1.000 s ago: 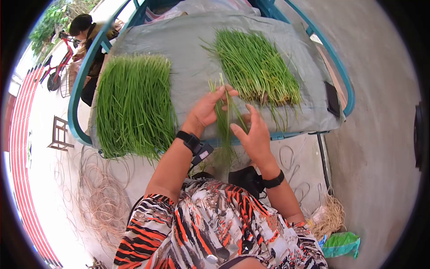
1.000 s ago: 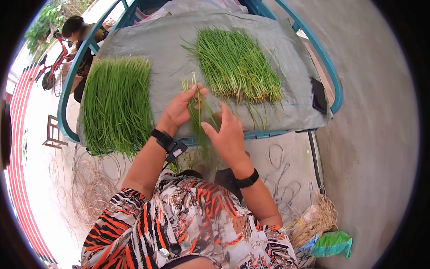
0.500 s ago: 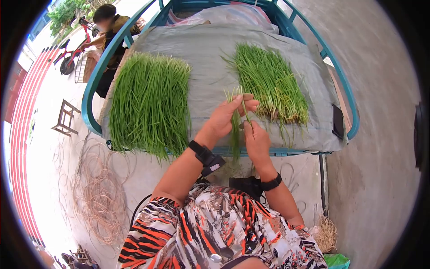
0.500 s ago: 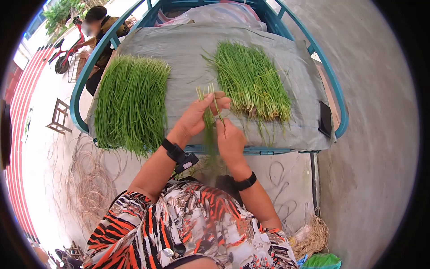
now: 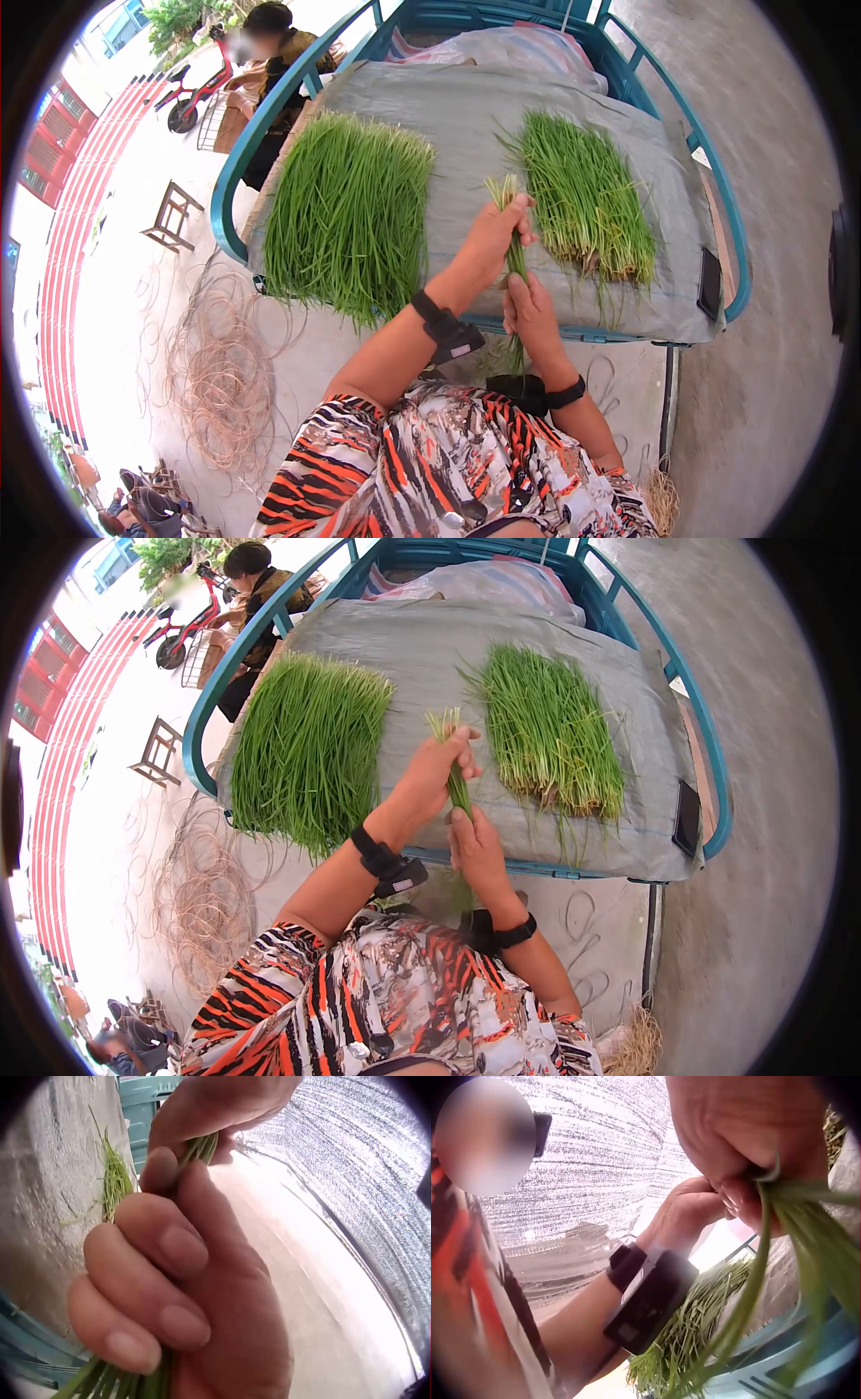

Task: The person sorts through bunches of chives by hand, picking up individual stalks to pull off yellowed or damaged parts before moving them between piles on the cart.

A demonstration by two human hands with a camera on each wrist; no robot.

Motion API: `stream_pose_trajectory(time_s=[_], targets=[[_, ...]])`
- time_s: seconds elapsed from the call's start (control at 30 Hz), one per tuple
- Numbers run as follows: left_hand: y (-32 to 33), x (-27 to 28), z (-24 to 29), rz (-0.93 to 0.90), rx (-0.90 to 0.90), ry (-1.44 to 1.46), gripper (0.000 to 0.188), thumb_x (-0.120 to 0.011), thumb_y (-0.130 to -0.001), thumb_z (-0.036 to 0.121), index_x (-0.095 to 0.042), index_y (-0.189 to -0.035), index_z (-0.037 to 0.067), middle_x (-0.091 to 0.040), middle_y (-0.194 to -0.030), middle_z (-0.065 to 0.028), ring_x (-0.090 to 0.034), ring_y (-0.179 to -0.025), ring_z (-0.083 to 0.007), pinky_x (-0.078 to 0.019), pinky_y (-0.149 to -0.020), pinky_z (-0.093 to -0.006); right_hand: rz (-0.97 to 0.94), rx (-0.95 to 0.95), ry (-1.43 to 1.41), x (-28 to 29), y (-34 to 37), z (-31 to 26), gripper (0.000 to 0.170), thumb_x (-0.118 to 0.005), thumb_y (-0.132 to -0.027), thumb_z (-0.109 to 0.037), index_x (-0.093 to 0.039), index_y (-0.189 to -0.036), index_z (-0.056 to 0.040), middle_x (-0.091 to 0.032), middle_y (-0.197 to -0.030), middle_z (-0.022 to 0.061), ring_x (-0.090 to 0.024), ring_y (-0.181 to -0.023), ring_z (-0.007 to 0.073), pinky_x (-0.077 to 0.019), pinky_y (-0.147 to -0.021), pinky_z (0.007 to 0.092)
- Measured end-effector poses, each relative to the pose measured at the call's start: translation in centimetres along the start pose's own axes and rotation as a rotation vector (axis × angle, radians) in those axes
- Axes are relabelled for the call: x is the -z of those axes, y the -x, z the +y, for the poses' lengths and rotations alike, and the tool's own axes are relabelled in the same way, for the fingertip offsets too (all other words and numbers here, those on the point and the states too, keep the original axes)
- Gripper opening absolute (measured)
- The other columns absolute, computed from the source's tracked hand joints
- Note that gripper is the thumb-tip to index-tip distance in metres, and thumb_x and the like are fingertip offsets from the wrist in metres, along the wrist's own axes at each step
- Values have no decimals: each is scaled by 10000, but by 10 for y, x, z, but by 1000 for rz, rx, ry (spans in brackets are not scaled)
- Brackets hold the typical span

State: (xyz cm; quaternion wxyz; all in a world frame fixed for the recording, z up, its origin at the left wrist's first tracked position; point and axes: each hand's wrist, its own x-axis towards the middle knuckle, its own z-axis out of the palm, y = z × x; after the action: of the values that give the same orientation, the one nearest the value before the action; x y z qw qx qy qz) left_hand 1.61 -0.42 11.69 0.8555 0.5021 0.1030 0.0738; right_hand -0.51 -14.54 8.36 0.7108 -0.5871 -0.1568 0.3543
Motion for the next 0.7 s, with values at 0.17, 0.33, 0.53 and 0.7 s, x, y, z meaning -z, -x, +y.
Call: stream_pose_trajectory(time_s=[0.17,0.33,0.53,0.7], targets=[[39,-14,17,-57,139,-358,274,-437,-973,289,-513,-998,27,-582,-760,-49,-580,-749,-149,-474,-745,-293,-58,-42,-202,-3,-1,-18,217,-444,-976,-289,-478,-930,-80,-366,-597,-39,-342,-427,56,-353,-415,227],[47,-5,13,49,24,-243,279,-420,-975,288,-494,-949,19,-579,-733,-64,-639,-721,-207,-523,-716,-340,-203,-54,-73,1,0,-18,166,-500,-949,-229,-511,-940,-64,-448,-635,-27,-401,-478,46,-359,-444,219],[69,38,133,327,-88,-721,244,-435,-965,265,-495,-935,30,-457,-612,16,-458,-442,-97,-402,-416,-248,-299,-86,121,26,16,2,149,-521,-919,-150,-555,-1006,-34,-549,-725,-4,-491,-587,49,-392,-530,200],[38,120,178,524,-19,-1288,240,-457,-943,251,-489,-918,14,-479,-625,-40,-454,-423,-135,-400,-395,-282,-190,-55,24,43,30,9,134,-526,-916,-133,-559,-984,-21,-566,-751,4,-514,-651,65,-411,-584,206]])
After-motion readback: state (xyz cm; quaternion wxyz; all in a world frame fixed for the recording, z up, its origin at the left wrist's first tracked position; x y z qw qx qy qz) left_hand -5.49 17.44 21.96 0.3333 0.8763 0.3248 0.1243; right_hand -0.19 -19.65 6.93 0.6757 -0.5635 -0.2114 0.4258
